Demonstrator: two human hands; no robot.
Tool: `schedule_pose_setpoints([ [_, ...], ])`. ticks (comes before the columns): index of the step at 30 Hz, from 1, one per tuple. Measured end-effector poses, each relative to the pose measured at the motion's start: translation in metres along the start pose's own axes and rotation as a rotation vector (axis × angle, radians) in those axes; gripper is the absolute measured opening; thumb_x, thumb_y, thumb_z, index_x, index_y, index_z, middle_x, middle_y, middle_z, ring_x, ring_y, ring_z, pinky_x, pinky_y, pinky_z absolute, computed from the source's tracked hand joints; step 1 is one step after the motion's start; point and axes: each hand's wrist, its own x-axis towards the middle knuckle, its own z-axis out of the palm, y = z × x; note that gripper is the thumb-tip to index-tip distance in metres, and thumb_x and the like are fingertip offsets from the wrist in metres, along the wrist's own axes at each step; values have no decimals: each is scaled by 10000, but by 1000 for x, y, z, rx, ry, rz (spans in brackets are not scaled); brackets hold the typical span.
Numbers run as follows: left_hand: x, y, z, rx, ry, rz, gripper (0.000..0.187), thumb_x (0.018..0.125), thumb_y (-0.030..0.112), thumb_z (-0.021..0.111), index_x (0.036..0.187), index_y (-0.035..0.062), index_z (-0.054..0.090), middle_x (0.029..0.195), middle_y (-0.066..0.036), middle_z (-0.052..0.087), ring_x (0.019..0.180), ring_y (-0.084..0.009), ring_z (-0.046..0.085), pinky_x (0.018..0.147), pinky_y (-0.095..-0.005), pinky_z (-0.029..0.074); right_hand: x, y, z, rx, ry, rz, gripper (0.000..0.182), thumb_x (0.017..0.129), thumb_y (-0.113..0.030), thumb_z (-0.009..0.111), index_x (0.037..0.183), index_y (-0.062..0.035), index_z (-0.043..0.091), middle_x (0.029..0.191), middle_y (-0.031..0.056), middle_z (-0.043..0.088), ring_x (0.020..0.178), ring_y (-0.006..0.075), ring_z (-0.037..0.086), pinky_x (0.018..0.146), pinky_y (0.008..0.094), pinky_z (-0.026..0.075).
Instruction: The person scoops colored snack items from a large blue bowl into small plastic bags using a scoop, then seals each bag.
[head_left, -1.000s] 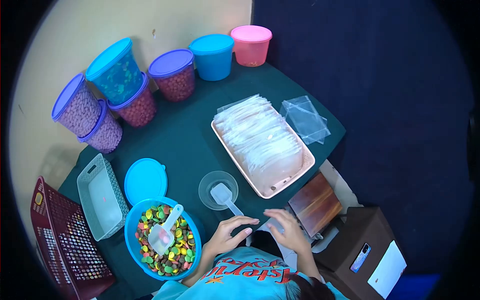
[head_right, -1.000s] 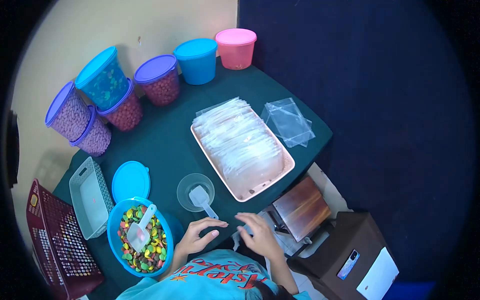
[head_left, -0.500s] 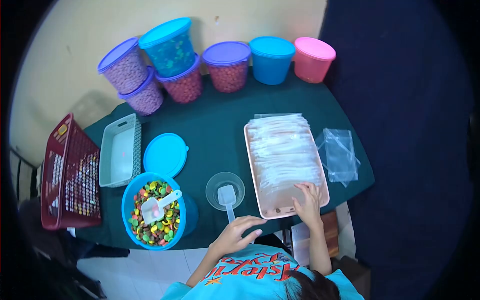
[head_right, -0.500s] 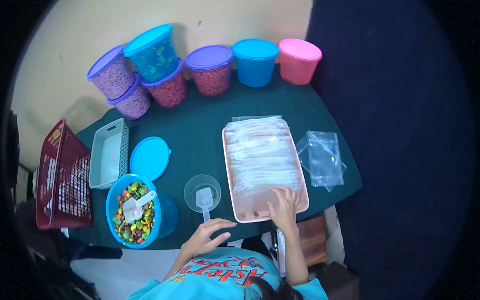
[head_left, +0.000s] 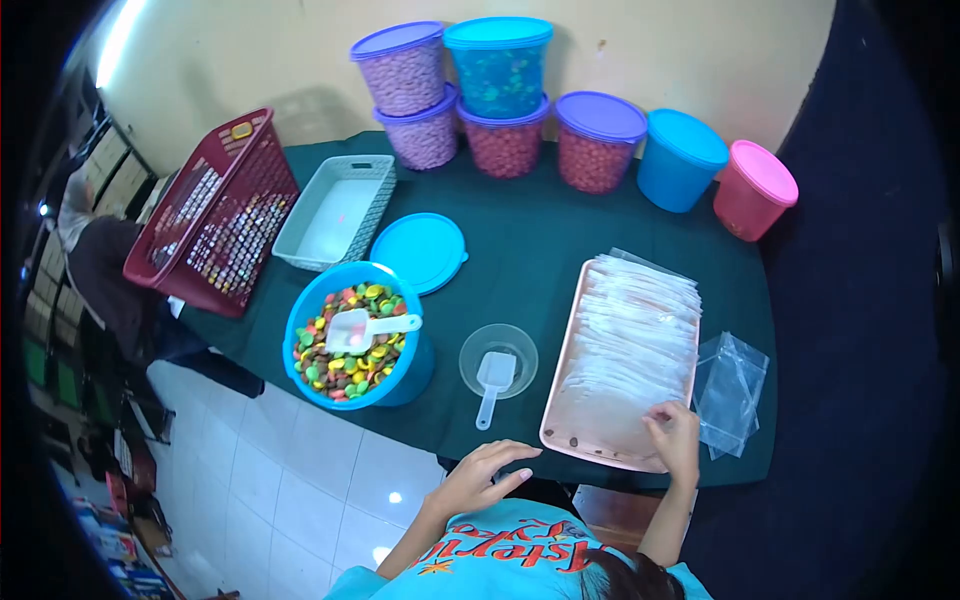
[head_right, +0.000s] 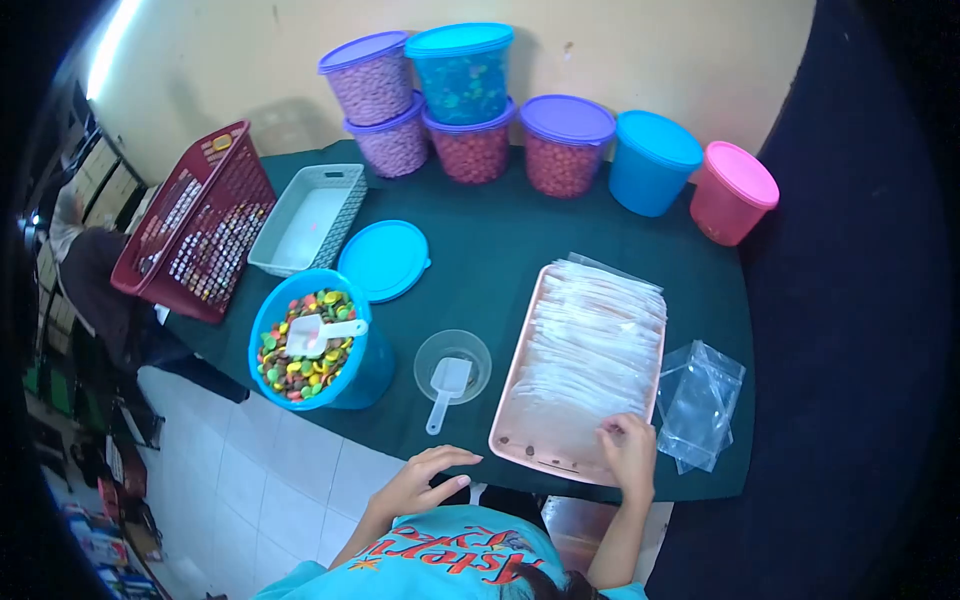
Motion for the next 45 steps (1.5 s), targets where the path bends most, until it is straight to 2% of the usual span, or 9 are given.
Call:
schedule_pose_setpoints([
  [10,-45,1,-32,-91,161,24,382,853,234,488,1159,6,492,1070,-158,559,991,-273,543,867,-368,408,-5,-84,5,520,462,-26,108,887,-108,467,854,-7,484,616,-13,447,495,29,396,435,175,306],
  [14,-79,-1,-53,-286,237,25,622,875,484,337,1240,-16,394,1129,-178,525,1058,-275,507,917,-397,362,-37,-154,72,852,319,1,95,892,-135,459,854,-48,449,601,-38,392,483,10,366,412,172,292],
  [17,-107,-12,-66,-555,353,33,939,765,722,59,1299,-14,294,1246,-184,431,1154,-263,421,977,-416,278,-65,-200,126,1018,29,-40,98,884,-132,470,859,-37,463,618,-38,410,493,10,359,421,172,289],
  [23,-145,-26,-117,-1035,318,129,998,720,765,28,1356,12,188,1356,-197,281,1240,-305,305,1033,-457,182,-103,-259,192,1013,-255,-58,79,879,-93,458,877,-14,455,571,-28,425,472,14,344,414,196,278],
  [33,-193,-50,-170,-1433,329,225,984,715,771,188,1383,59,69,1416,-207,103,1304,-325,152,1051,-465,95,-123,-316,247,946,-454,-64,104,884,-118,462,896,-14,462,557,-5,466,479,28,416,427,209,329],
  [38,-183,-57,-185,-1278,378,190,1091,650,799,322,1369,15,77,1391,-240,155,1294,-349,169,1049,-466,121,-103,-327,245,782,-656,-133,124,874,-112,474,927,-1,460,613,2,490,534,39,440,487,200,368],
  [39,-182,-62,-188,-1267,350,221,1100,656,777,352,1358,-20,66,1387,-241,165,1296,-339,170,1057,-437,116,-96,-327,246,717,-603,-195,197,802,-74,555,964,8,480,735,106,548,634,161,528,604,272,436],
  [42,-175,-71,-197,-1246,366,278,1134,650,746,420,1336,-79,56,1370,-238,209,1288,-321,208,1066,-401,123,-65,-338,238,655,-199,-448,293,732,-31,602,994,19,482,897,152,529,796,209,519,699,298,427],
  [45,-172,-71,-209,-1110,349,250,1125,654,752,408,1335,-80,75,1364,-230,224,1278,-291,241,1064,-399,134,-31,-357,215,591,-169,-559,339,687,11,606,1013,2,516,990,152,525,883,264,511,767,325,418],
])
